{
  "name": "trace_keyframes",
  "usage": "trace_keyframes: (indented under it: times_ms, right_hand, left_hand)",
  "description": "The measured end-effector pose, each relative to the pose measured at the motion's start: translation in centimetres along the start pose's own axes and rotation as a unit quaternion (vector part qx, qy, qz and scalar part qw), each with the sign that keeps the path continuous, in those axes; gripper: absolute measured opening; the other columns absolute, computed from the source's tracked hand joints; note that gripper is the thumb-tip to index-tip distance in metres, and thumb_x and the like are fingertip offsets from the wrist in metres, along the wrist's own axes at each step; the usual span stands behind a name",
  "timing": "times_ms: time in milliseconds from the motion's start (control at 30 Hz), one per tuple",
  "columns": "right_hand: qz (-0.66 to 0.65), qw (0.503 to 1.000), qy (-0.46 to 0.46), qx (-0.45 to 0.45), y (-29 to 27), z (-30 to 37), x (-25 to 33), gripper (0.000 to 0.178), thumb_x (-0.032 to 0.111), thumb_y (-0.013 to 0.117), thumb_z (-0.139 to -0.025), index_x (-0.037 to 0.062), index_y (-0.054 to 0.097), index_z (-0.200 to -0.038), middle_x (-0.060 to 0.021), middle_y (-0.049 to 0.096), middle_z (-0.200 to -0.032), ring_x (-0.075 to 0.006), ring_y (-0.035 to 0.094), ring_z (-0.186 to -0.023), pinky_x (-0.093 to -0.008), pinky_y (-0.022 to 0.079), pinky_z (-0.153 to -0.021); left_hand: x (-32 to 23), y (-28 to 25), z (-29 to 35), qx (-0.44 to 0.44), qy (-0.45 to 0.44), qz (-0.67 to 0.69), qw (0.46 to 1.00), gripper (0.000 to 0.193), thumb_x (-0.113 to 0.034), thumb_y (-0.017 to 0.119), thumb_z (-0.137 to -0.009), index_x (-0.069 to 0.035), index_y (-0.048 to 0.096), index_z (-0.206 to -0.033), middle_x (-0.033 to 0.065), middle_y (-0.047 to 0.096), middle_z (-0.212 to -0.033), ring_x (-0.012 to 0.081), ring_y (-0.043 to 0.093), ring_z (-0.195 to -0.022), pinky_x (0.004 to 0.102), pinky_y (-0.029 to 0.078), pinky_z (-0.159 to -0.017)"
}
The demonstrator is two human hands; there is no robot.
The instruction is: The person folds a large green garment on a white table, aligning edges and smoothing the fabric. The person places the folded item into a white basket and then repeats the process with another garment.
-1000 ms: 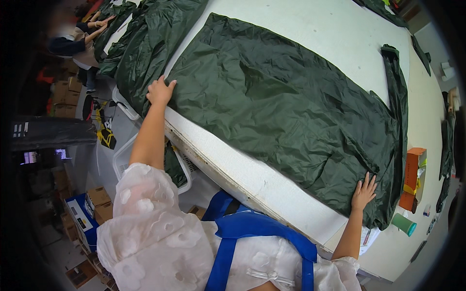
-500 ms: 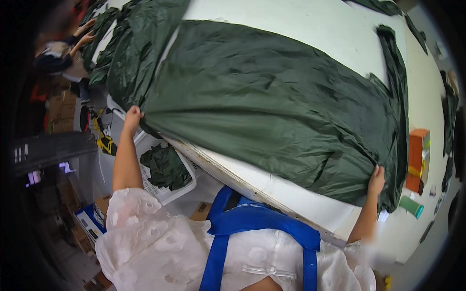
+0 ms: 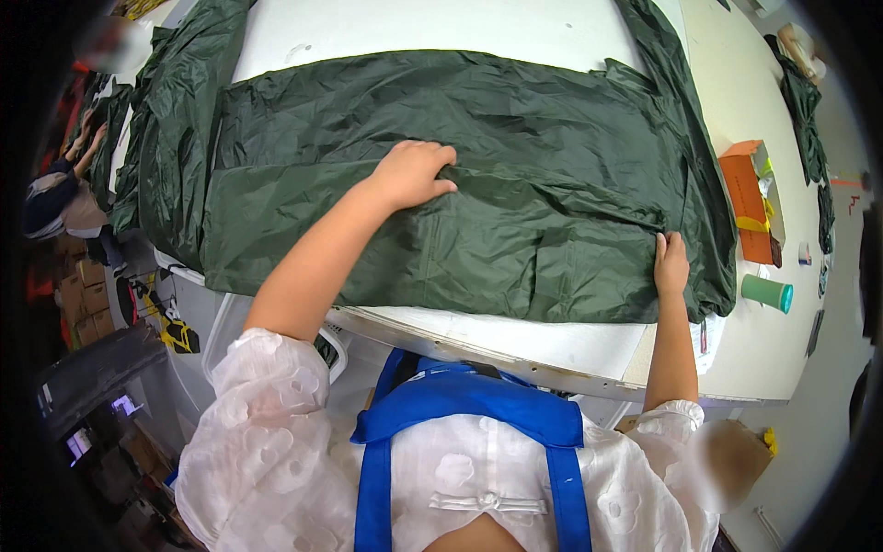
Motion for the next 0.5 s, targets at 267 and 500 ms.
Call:
trace_keyframes:
  times_ms: [267,500]
  right_hand:
    - [-0.072,0.996,-0.046,0.037,-1.0,-1.3,0.8,0.033,0.035,0.051,-0.093,0.0025,0.056,-0.090,-0.0205,0.061,-0.089,-0.0430,0.056,-0.083,-0.0455,0.046,-0.072]
    - [-0.065,0.991,0.091,0.069,-2.7,6.5,-14.0,0.043,0.032,0.046,-0.096,-0.0028,0.055,-0.119,-0.0259,0.058,-0.115,-0.0403,0.055,-0.106,-0.0428,0.044,-0.089]
  left_hand:
    - [0.7,2.1,2.8,0.178,-0.173,-0.074,0.966,0.036,-0.040,0.057,-0.087,-0.008,0.058,-0.103,0.0189,0.065,-0.093,0.0366,0.062,-0.092,0.0462,0.048,-0.074]
    - [-0.5,3.8,4.2,0.005,-0.135,-0.132,0.982,0.036,-0.043,0.056,-0.086,-0.007,0.060,-0.090,0.0138,0.066,-0.081,0.0330,0.064,-0.082,0.0450,0.047,-0.073]
Point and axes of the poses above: each hand's wrist, its own z-axis away from the middle knuckle, its own y-axis out of the palm, x = y × z, the point moved 3 cm from there along -z, towards the middle knuckle
